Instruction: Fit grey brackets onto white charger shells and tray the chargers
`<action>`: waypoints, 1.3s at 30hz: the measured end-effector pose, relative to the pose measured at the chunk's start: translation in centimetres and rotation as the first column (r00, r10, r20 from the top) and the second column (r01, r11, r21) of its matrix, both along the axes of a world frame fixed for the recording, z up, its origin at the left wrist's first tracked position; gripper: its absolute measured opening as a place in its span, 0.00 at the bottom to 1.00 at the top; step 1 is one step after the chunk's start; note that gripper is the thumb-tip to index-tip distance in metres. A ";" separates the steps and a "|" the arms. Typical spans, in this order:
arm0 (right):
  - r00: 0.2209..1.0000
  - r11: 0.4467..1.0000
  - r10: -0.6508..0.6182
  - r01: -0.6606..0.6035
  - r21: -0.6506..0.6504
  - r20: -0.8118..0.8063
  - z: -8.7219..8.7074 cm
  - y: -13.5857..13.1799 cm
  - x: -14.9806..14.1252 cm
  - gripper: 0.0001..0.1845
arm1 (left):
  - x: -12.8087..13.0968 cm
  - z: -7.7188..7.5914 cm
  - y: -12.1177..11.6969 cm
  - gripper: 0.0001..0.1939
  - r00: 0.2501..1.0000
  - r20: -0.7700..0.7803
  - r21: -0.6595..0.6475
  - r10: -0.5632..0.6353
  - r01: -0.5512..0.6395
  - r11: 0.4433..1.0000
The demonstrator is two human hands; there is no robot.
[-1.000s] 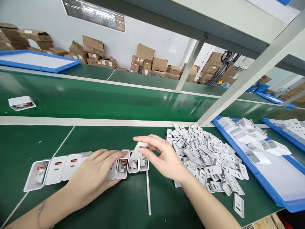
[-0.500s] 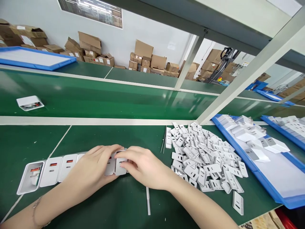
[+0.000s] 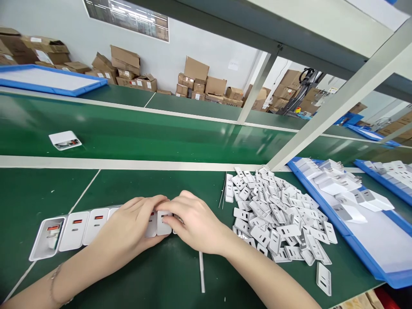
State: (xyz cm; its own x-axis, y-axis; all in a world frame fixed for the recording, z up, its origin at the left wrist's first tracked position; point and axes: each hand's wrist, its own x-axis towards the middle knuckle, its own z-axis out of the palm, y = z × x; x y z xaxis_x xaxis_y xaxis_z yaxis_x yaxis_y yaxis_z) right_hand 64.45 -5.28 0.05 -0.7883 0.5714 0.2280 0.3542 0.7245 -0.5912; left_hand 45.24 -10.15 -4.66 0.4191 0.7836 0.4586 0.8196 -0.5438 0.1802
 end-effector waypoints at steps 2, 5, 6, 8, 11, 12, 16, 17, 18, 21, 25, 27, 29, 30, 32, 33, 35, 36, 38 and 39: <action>1.000 0.997 -0.003 0.003 0.083 -0.001 -0.1 -0.2 -0.1 0.12 | 0.0 0.0 0.1 0.30 1.000 -0.002 0.010 0.008 -0.007 1.000; 0.999 0.963 -0.036 0.031 0.269 0.013 -0.1 -0.5 -0.2 0.12 | -0.1 0.0 0.1 0.32 1.000 -0.010 0.027 0.010 -0.010 1.000; 0.998 0.940 -0.060 0.046 0.337 0.032 -0.1 -0.5 -0.2 0.12 | -0.1 0.0 0.1 0.31 1.000 -0.012 0.032 0.010 -0.010 0.999; 0.992 0.890 -0.106 0.060 0.453 0.075 -0.4 -0.8 -0.2 0.14 | -0.1 0.0 0.1 0.31 1.000 -0.017 0.048 0.013 -0.012 0.999; 0.982 0.810 -0.120 0.014 0.586 0.143 -1.9 -1.4 -0.3 0.18 | 0.0 0.1 0.1 0.30 1.000 -0.025 0.062 0.015 -0.013 0.998; 0.980 0.781 -0.123 0.000 0.624 0.154 -2.6 -1.7 -0.4 0.20 | 0.0 0.1 0.0 0.29 0.999 -0.028 0.063 0.016 -0.014 0.998; 0.975 0.678 -0.171 0.014 0.735 0.139 -4.2 -2.9 -1.0 0.25 | 0.0 0.3 0.1 0.31 0.999 -0.047 0.055 0.007 -0.005 0.998; 0.974 0.686 -0.169 0.008 0.727 0.148 -3.8 -3.0 -0.8 0.27 | 0.0 0.3 0.1 0.32 0.999 -0.053 0.056 0.006 -0.003 0.998; 0.975 0.721 -0.139 -0.019 0.693 0.172 -3.1 -2.9 -0.5 0.27 | 0.0 0.3 0.1 0.32 0.998 -0.059 0.061 0.003 0.000 0.998; 0.985 0.893 0.005 -0.082 0.443 0.172 0.3 -1.4 2.2 0.19 | -0.1 0.6 0.1 0.29 0.996 -0.089 0.078 -0.003 0.011 0.997; 0.885 0.882 -0.420 0.345 0.321 0.202 2.8 2.4 7.8 0.15 | 0.1 1.0 0.3 0.25 0.984 -0.179 0.056 -0.015 0.026 0.998; 0.773 0.855 -0.507 0.395 0.335 0.383 2.1 4.1 9.8 0.20 | 0.4 1.1 0.3 0.27 0.973 -0.229 0.069 0.000 0.016 0.997; 0.736 0.881 -0.470 0.361 0.306 0.487 0.7 5.2 10.8 0.22 | 0.8 1.2 0.2 0.32 0.950 -0.309 0.123 0.044 -0.006 0.992; 0.736 0.889 -0.457 0.355 0.290 0.499 0.0 5.5 11.1 0.20 | 1.1 1.2 0.1 0.35 0.927 -0.367 0.160 0.076 -0.017 0.987; 0.730 0.892 -0.452 0.363 0.269 0.513 -1.0 5.8 11.1 0.14 | 1.5 1.2 -0.1 0.39 0.856 -0.495 0.242 0.149 -0.029 0.970; 0.729 0.892 -0.452 0.370 0.260 0.514 -1.3 5.8 11.1 0.12 | 1.7 1.2 -0.2 0.40 0.815 -0.551 0.276 0.178 -0.024 0.961; 0.731 0.891 -0.454 0.384 0.244 0.510 -1.5 5.8 10.8 0.10 | 2.0 1.1 -0.4 0.41 0.756 -0.621 0.310 0.209 -0.008 0.951; 0.732 0.889 -0.457 0.392 0.237 0.505 -1.6 5.7 10.7 0.09 | 2.1 1.0 -0.4 0.41 0.742 -0.637 0.308 0.209 -0.004 0.951; 0.733 0.877 -0.479 0.421 0.231 0.484 -1.6 5.7 10.5 0.06 | 2.1 0.8 -0.5 0.39 0.738 -0.642 0.286 0.208 -0.020 0.958; 0.734 0.867 -0.497 0.443 0.229 0.464 -1.7 5.7 10.4 0.05 | 2.1 0.7 -0.5 0.39 0.743 -0.635 0.278 0.211 -0.035 0.960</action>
